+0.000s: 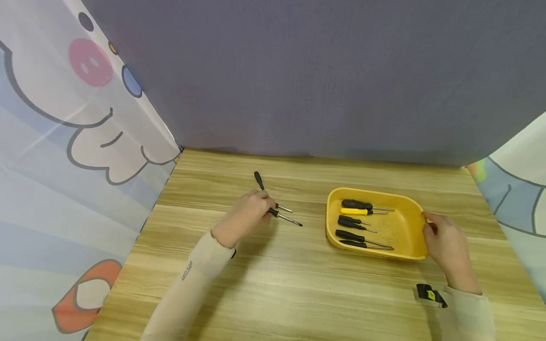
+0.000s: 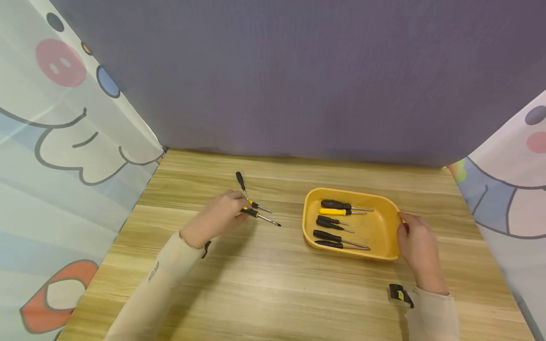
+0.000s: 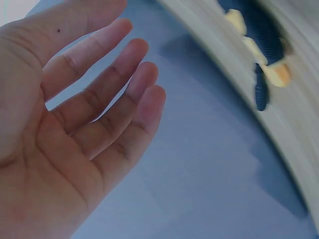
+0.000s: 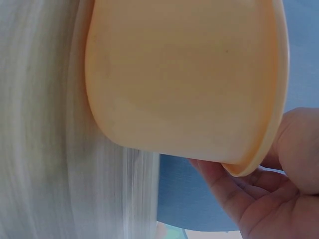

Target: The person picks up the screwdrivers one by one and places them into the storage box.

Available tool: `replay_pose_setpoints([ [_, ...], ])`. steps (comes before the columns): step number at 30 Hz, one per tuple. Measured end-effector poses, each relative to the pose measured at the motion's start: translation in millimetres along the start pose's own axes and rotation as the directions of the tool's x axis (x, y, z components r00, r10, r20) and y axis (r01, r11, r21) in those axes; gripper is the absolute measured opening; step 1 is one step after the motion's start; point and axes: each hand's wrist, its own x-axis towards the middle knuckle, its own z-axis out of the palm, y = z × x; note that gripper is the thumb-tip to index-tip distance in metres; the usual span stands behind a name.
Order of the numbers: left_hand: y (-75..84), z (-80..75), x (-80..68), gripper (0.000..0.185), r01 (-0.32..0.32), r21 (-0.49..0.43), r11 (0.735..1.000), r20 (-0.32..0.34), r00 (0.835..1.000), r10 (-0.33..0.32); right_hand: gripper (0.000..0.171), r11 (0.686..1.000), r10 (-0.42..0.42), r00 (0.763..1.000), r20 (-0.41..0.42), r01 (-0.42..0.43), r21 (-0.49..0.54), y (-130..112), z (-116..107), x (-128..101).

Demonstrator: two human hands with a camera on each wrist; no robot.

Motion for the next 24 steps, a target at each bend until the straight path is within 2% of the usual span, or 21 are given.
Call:
replay_pose_setpoints([
  [6,-18.7,14.4,5.1,0.021,0.049,-0.024,0.999,0.058,0.997,-0.047,0.027,1.000,-0.001,1.000,-0.013,0.001,0.002,0,2,0],
  [13,-37.9,31.4,10.8,0.017,0.092,-0.020,0.996,0.107,0.990,-0.089,0.027,1.000,0.010,1.000,-0.014,-0.010,-0.001,-1,2,1],
  [18,-45.0,39.0,13.2,0.018,0.111,-0.024,0.993,0.150,0.983,-0.107,0.028,1.000,0.010,1.000,-0.013,-0.011,-0.005,-2,1,1],
  [24,-48.8,45.3,14.7,0.019,0.107,-0.027,0.994,0.161,0.982,-0.102,0.027,1.000,0.003,1.000,-0.019,-0.003,-0.007,-1,2,1],
])
